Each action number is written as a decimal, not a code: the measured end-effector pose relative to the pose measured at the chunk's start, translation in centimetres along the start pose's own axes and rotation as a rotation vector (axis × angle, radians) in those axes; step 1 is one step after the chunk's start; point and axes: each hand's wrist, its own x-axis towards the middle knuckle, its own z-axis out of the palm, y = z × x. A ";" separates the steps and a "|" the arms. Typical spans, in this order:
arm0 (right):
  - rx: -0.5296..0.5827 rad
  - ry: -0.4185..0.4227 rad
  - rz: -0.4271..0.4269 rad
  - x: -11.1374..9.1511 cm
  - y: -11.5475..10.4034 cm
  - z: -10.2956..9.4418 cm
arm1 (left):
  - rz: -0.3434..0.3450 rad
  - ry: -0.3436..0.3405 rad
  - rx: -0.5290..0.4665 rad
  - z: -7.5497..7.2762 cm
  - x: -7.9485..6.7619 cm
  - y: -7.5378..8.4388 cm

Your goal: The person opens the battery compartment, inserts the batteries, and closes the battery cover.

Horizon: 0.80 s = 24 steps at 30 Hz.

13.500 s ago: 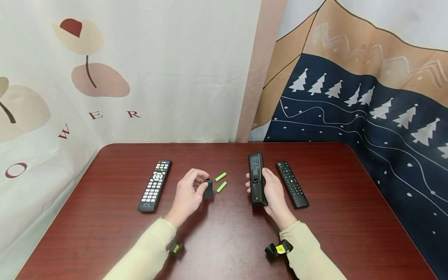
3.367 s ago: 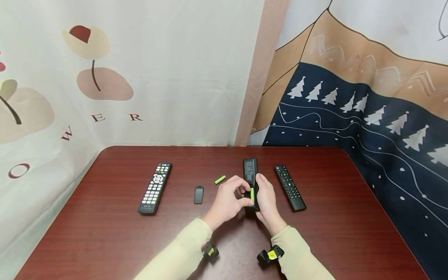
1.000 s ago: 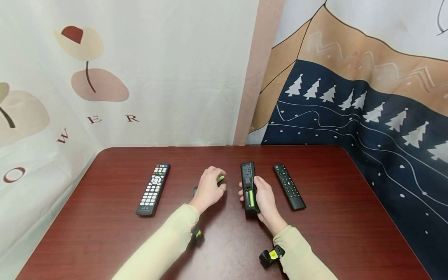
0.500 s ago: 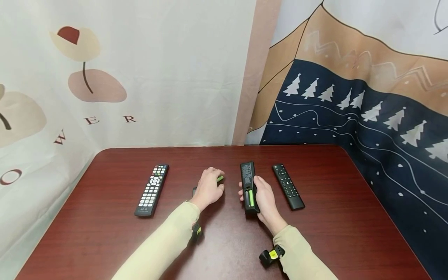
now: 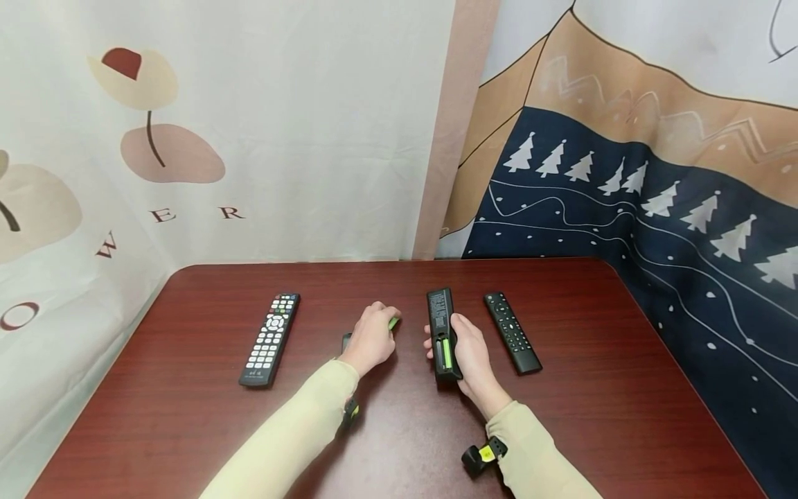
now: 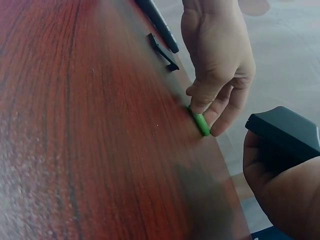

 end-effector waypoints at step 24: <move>-0.028 -0.007 -0.007 -0.2 0.0 0.1 | -0.048 -0.028 0.002 -0.2 -0.4 0.9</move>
